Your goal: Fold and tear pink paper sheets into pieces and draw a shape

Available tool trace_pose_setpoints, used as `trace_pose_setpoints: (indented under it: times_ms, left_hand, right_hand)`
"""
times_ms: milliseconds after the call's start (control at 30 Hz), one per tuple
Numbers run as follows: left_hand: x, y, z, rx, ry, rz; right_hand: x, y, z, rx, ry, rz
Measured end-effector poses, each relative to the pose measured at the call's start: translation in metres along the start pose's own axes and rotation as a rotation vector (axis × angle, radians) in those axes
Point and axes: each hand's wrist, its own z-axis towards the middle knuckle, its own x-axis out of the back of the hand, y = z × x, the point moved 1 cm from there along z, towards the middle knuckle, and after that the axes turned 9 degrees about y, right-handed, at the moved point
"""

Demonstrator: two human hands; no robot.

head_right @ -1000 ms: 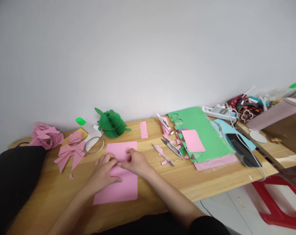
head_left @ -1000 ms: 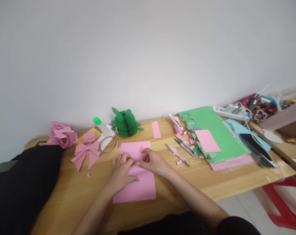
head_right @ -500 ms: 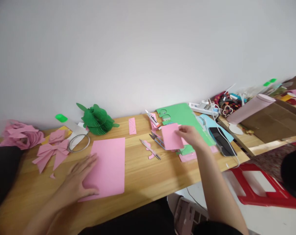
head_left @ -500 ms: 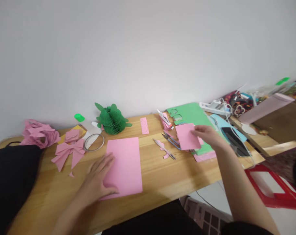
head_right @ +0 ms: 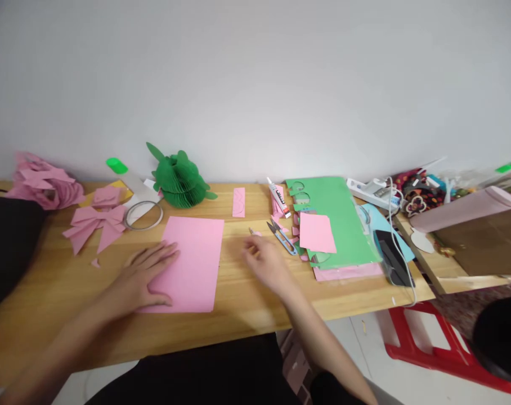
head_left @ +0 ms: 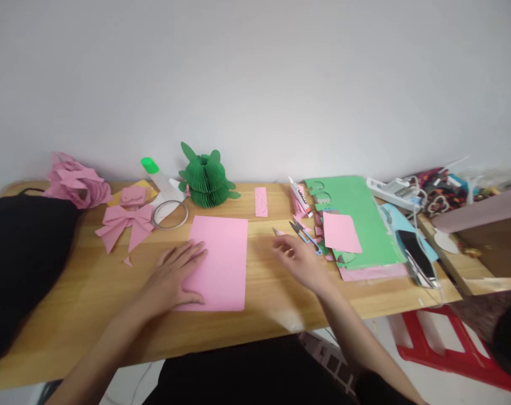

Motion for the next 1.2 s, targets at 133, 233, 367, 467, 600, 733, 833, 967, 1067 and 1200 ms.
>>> trace_pose_setpoints:
  times_ms: [133,233,367,467,600,733,833,967,1067,1200]
  left_hand:
    - [-0.005,-0.001,0.0,0.005,0.024,-0.023]
    - [-0.007,-0.001,0.001,0.005,0.045,-0.047]
    - [-0.01,-0.002,0.002,0.008,0.104,-0.082]
    - [-0.011,-0.001,0.002,0.007,0.165,-0.122]
    - [-0.012,0.0,0.003,0.004,0.212,-0.136]
    - [-0.012,0.002,0.004,0.001,0.233,-0.109]
    - [-0.013,0.004,0.005,0.018,0.252,-0.124]
    - [-0.013,0.007,0.007,0.028,0.268,-0.126]
    - [-0.012,0.008,0.007,0.035,0.277,-0.116]
    - [-0.012,0.006,0.005,0.052,0.313,-0.161]
  right_hand:
    - [-0.056,-0.007,-0.007,-0.102,-0.037,0.173]
    - [-0.077,-0.004,-0.007,-0.154,0.032,0.245]
    - [-0.087,-0.002,-0.007,-0.19,0.061,0.346]
    - [-0.086,-0.003,-0.008,-0.292,0.079,0.432]
    - [-0.083,-0.008,-0.007,-0.402,0.085,0.562]
    - [-0.079,-0.01,-0.008,-0.453,0.109,0.468]
    - [-0.074,-0.007,-0.01,-0.433,0.117,0.362]
    - [-0.074,-0.006,-0.015,-0.426,0.074,0.347]
    - [-0.08,-0.008,-0.015,-0.417,0.071,0.354]
    - [-0.087,-0.008,-0.012,-0.394,0.109,0.344]
